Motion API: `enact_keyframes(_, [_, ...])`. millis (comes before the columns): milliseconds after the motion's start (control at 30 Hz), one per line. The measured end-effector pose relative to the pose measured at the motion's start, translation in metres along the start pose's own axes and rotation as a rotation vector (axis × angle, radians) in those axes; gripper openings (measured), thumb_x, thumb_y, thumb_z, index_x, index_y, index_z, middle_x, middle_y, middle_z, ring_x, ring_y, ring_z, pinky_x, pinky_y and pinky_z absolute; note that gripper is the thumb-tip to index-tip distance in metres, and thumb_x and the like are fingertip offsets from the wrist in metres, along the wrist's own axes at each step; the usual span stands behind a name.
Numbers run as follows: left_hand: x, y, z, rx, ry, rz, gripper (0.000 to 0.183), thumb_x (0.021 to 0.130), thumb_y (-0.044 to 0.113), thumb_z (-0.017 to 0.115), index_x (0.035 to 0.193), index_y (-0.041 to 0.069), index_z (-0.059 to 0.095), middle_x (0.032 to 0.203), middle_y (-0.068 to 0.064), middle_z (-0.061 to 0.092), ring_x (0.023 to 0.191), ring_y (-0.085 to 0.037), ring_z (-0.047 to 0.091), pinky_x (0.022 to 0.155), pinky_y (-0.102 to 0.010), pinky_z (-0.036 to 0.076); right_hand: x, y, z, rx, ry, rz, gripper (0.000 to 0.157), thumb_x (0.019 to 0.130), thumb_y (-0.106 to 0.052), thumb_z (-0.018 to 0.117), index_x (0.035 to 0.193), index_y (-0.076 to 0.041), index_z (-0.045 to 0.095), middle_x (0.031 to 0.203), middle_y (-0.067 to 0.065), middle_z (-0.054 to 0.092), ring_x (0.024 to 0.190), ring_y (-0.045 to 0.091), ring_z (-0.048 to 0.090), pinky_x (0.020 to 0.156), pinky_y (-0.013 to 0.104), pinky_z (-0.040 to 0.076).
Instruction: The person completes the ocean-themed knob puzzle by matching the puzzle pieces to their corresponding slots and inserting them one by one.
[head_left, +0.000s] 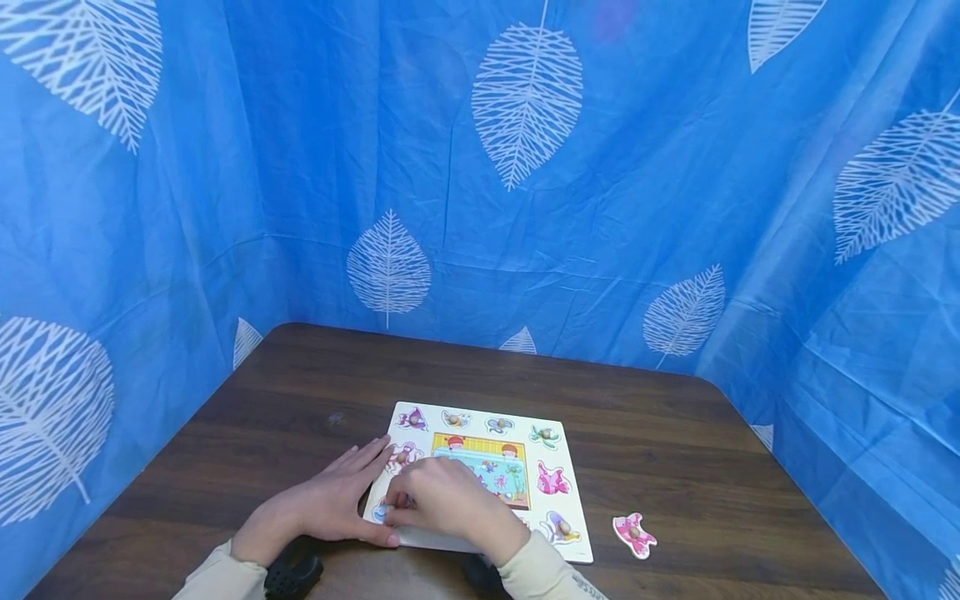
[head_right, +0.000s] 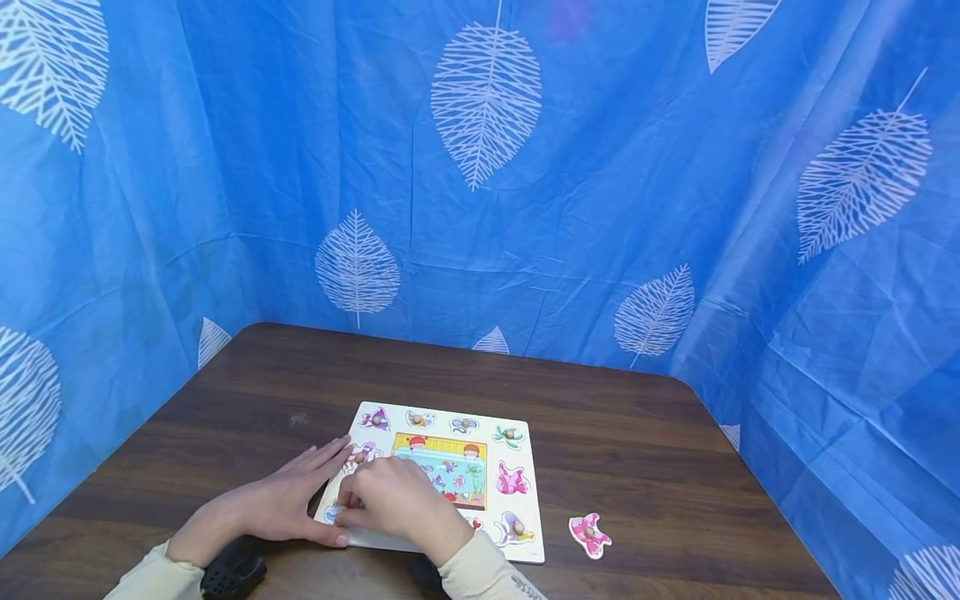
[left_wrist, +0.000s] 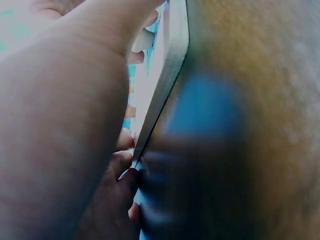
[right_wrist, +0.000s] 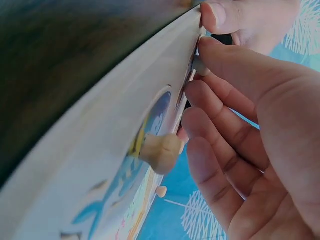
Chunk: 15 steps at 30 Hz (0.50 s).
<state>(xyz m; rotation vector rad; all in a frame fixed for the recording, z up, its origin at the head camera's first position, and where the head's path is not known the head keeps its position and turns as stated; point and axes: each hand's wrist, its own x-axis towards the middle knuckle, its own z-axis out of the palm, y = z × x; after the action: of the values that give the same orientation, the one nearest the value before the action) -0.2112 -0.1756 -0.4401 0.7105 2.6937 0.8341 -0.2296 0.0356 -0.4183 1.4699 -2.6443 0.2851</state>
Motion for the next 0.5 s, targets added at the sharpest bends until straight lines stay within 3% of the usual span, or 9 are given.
enact_keyframes(500, [0.001, -0.001, 0.001, 0.007, 0.0, 0.008, 0.118, 0.08, 0.066, 0.078, 0.161, -0.003, 0.026, 0.17, -0.023, 0.017, 0.157, -0.043, 0.017, 0.124, -0.068, 0.013, -0.006, 0.006, -0.02, 0.021, -0.018, 0.05, 0.033, 0.093, -0.041, 0.077, 0.12, -0.021, 0.077, 0.094, -0.013, 0.077, 0.064, -0.009, 0.051, 0.052, 0.007, 0.037])
